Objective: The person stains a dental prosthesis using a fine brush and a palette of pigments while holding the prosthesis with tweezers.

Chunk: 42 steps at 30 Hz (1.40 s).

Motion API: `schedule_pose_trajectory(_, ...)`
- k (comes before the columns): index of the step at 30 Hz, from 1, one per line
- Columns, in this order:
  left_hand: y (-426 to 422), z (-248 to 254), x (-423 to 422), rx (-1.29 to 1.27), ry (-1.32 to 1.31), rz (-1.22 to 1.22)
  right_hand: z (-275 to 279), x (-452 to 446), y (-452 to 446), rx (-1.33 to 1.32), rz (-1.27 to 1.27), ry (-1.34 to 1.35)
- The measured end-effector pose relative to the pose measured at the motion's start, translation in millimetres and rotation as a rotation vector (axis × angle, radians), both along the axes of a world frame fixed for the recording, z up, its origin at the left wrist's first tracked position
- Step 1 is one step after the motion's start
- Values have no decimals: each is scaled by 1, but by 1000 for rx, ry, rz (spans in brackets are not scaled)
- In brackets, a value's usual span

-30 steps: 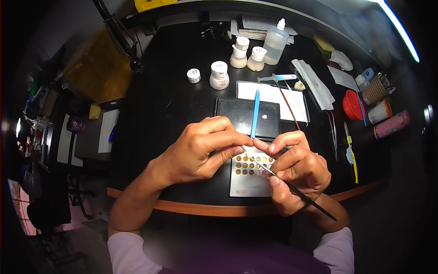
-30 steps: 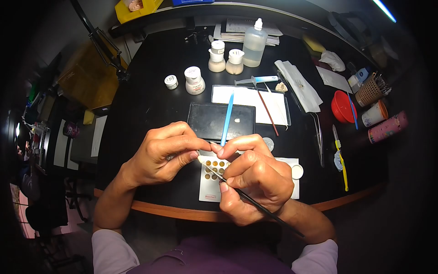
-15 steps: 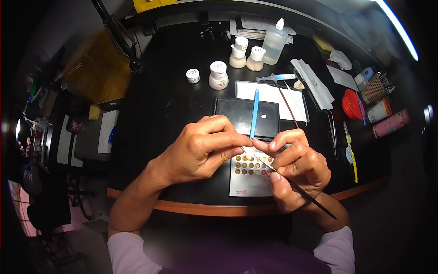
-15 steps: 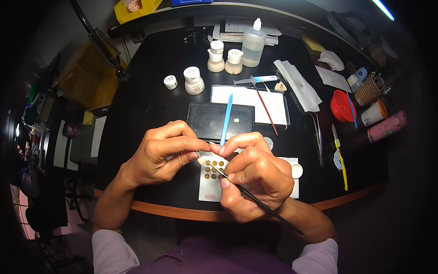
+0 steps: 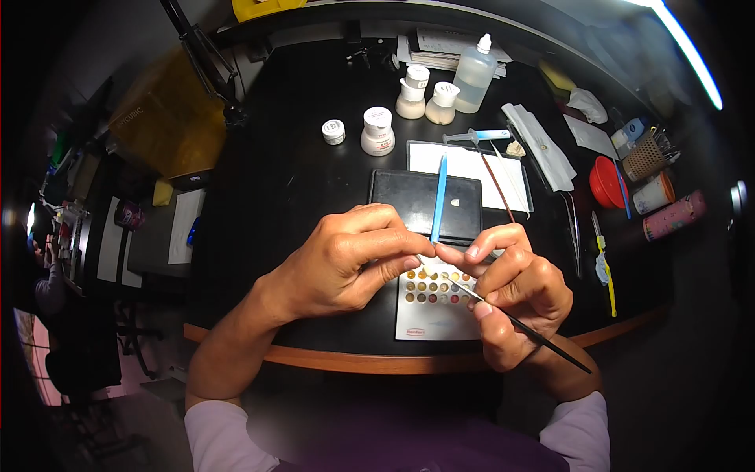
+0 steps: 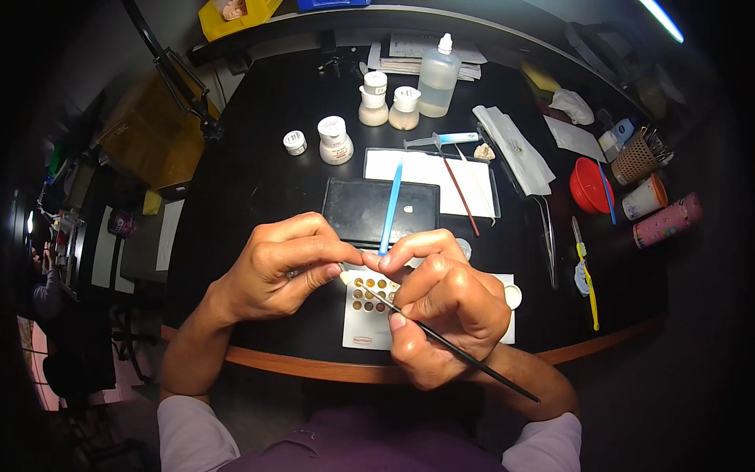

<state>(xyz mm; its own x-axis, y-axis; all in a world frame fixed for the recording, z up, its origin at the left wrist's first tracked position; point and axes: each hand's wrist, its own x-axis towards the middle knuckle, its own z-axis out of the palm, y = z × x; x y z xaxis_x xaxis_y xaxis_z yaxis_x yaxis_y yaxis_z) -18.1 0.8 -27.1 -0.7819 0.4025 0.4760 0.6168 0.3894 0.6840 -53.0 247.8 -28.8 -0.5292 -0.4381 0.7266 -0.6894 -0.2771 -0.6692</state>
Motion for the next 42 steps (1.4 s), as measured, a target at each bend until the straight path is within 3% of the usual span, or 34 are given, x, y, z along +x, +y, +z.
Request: schedule_pose_trajectory(42, 1, 1, 0, -2, 15, 1, 1, 0, 0, 16, -9, 49)
